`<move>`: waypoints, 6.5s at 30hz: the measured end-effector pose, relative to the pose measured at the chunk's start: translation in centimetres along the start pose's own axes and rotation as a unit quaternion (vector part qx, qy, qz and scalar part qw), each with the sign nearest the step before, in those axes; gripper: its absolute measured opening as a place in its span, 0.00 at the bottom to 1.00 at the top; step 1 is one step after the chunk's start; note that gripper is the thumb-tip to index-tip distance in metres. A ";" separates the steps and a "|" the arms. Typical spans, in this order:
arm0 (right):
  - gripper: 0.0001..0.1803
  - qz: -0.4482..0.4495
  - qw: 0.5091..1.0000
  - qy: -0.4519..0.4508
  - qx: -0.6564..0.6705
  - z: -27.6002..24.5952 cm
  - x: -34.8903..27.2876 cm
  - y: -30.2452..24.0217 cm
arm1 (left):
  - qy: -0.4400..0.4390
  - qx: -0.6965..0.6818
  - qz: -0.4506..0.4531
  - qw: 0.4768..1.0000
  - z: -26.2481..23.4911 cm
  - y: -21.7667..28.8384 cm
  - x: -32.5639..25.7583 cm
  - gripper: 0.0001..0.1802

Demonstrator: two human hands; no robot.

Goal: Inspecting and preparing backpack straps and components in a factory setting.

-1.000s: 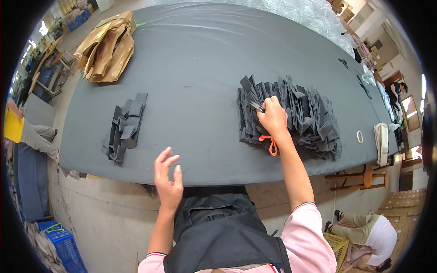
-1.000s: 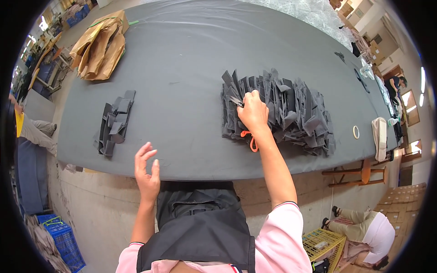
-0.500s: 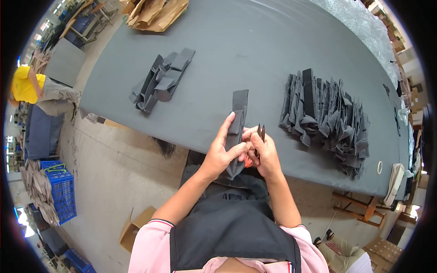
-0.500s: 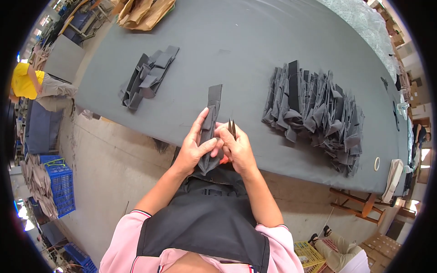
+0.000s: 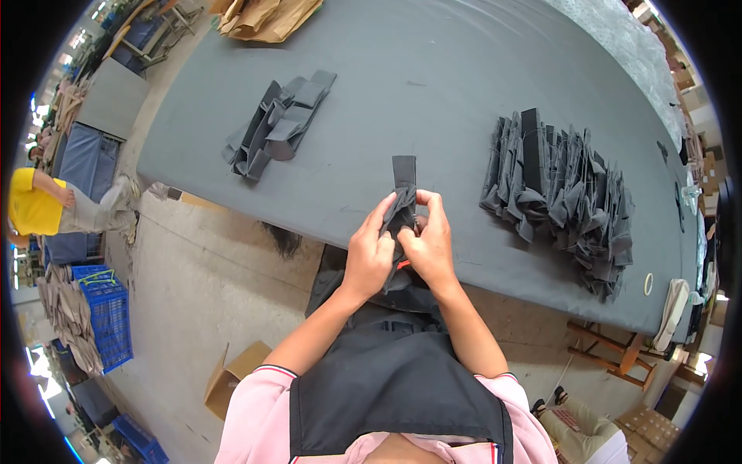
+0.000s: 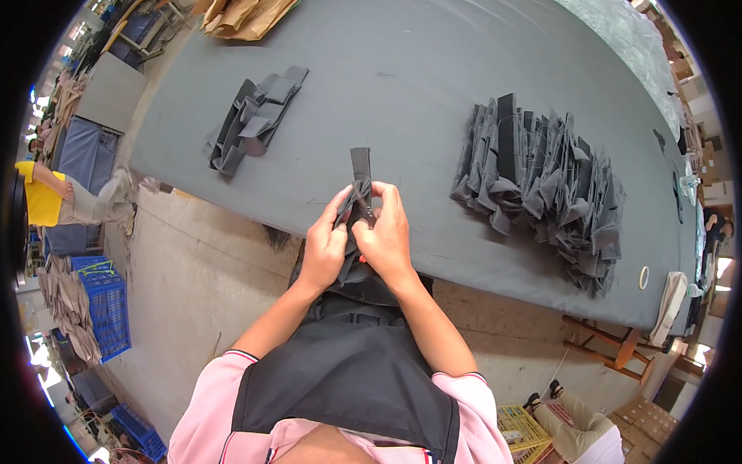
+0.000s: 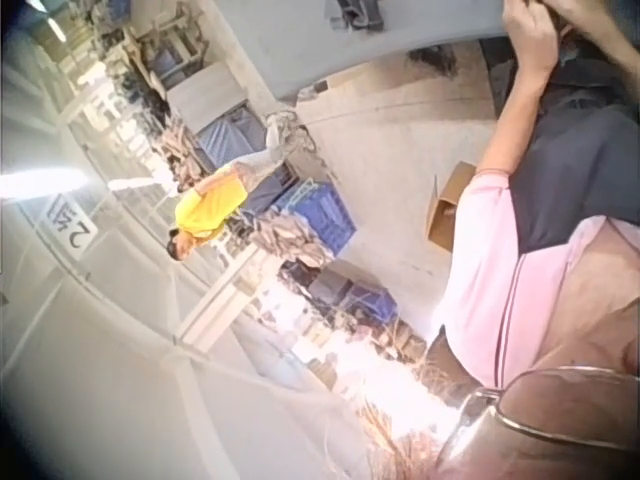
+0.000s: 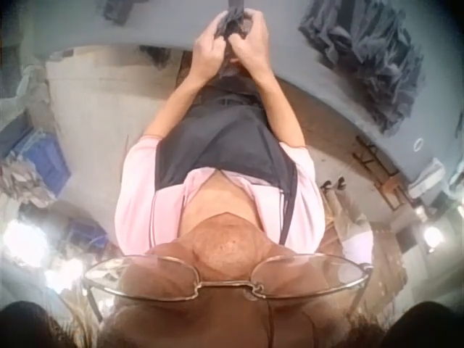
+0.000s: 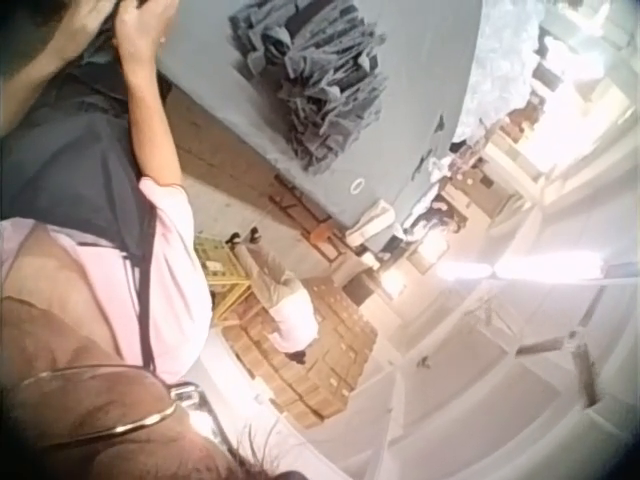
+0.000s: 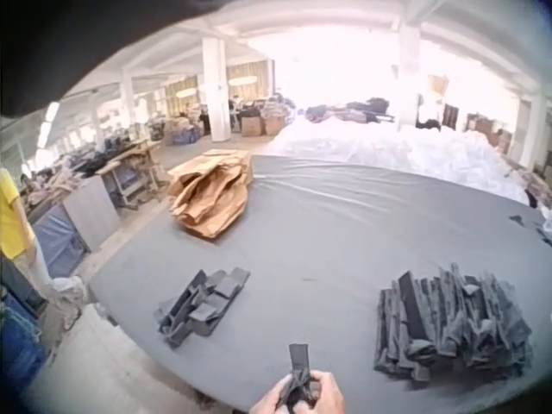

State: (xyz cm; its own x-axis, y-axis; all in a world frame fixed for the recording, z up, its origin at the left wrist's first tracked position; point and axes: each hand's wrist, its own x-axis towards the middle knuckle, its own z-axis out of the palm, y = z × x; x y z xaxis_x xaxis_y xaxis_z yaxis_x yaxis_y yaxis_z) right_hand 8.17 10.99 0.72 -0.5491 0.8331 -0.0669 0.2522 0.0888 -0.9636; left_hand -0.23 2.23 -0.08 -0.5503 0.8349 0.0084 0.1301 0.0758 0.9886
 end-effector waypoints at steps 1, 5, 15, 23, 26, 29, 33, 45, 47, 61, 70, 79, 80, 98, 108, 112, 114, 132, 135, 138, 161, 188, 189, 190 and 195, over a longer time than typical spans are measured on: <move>0.26 0.001 1.000 -0.001 0.001 0.5 0.2 0.7 | 0.000 0.001 -0.001 1.000 0.3 -0.1 0.1 0.31; 0.28 -0.068 0.995 0.044 -0.058 0.9 0.5 1.0 | 0.074 0.023 0.002 0.997 0.1 -0.1 0.9 0.24; 0.12 0.208 0.923 -0.233 0.224 -3.3 1.1 1.6 | -0.024 -0.305 -0.159 0.939 -2.0 0.2 -0.8 0.15; 0.15 0.023 0.997 -0.073 0.007 -2.5 -3.9 -2.8 | 0.038 -0.149 -0.210 0.966 -2.7 1.3 -0.3 0.28; 0.17 -0.133 0.973 -0.028 -0.185 -3.0 -4.0 -3.9 | 0.044 -0.051 -0.135 0.988 -2.8 0.8 -0.5 0.30; 0.19 -0.212 0.944 -0.049 -0.249 -3.1 -4.0 -4.5 | 0.049 -0.038 -0.112 0.992 -2.5 1.1 -0.4 0.30; 0.18 -0.257 0.922 -0.060 -0.283 -3.1 -4.2 -4.6 | 0.055 -0.017 -0.100 0.993 -2.5 1.2 -0.4 0.29; 0.20 -0.313 0.896 -0.005 -0.316 -2.4 -4.9 -3.6 | 0.067 0.107 -0.056 0.990 -2.1 2.5 -0.7 0.28; 0.19 -0.327 0.887 0.001 -0.326 -2.4 -4.9 -3.5 | 0.076 0.130 -0.044 0.988 -2.1 2.7 -0.7 0.28; 0.16 -0.302 0.914 0.000 -0.270 -2.8 -5.0 -3.4 | 0.068 0.099 -0.048 0.992 -2.3 1.9 -0.7 0.28; 0.13 -0.289 0.916 -0.107 -0.256 -5.0 -3.7 -4.1 | -0.100 -0.056 -0.151 0.982 -4.3 2.1 -0.3 0.28; 0.14 -0.439 0.826 -0.176 -0.307 -5.3 -2.2 -4.8 | -0.166 -0.058 -0.144 0.974 -4.7 2.1 -0.3 0.26; 0.14 -0.439 0.826 -0.177 -0.306 -5.3 -2.1 -4.8 | -0.166 -0.058 -0.145 0.974 -4.7 1.9 -0.4 0.26; 0.12 -0.458 0.829 -0.177 -0.268 -5.0 -2.6 -3.4 | -0.201 -0.079 -0.183 0.959 -4.3 2.2 -0.2 0.27; 0.10 -0.253 0.947 -0.169 -0.105 -3.7 -3.0 -3.9 | -0.145 -0.016 -0.112 0.983 -5.7 0.7 -0.6 0.26; 0.15 -0.149 0.969 -0.197 -0.002 -2.6 -3.9 -4.3 | -0.031 0.063 -0.084 0.994 -7.2 2.5 -2.8 0.24; 0.15 -0.113 0.950 -0.290 -0.031 -1.7 -4.8 -3.5 | 0.007 0.049 -0.084 0.995 -7.3 2.8 -4.2 0.23; 0.12 -0.245 0.883 -0.401 -0.018 1.7 -5.5 -5.8 | 0.269 -0.118 -0.101 0.950 -6.5 5.4 -10.1 0.14; 0.12 -0.260 0.879 -0.395 -0.065 1.5 -5.4 -5.4 | 0.296 -0.131 -0.095 0.941 -6.1 4.6 -10.9 0.15; 0.08 -0.292 0.883 -0.363 -0.052 2.3 -5.0 -3.9 | 0.299 -0.148 -0.104 0.937 -6.2 4.1 -11.5 0.18; 0.10 -0.150 0.979 0.002 -0.136 -2.9 -6.3 -0.6 | -0.110 -0.234 -0.221 0.940 -2.1 0.5 -1.4 0.26; 0.10 -0.090 0.957 -0.260 -0.094 1.3 -4.2 -1.8 | 0.096 -0.235 -0.237 0.938 -2.5 -1.0 -8.0 0.22; 0.10 -0.101 0.952 -0.274 -0.091 1.6 -3.9 -1.4 | 0.124 -0.246 -0.237 0.932 -1.9 -1.2 -8.2 0.21; 0.10 -0.141 0.947 -0.282 -0.059 2.0 -3.5 -0.9 | 0.135 -0.252 -0.242 0.927 -1.8 -1.1 -8.3 0.22; 0.07 -0.177 0.946 -0.267 -0.053 2.4 -3.6 -2.8 | 0.192 -0.178 -0.222 0.939 -1.5 -1.6 -6.6 0.25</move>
State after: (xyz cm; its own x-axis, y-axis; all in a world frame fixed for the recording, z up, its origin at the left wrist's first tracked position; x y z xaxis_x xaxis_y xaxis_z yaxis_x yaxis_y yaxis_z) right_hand 7.50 6.45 2.99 -0.9310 0.3493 0.1063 0.0405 0.3881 -0.9207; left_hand 1.96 -4.19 -1.48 -0.7516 0.5004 -0.4297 -0.4284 0.1250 0.8949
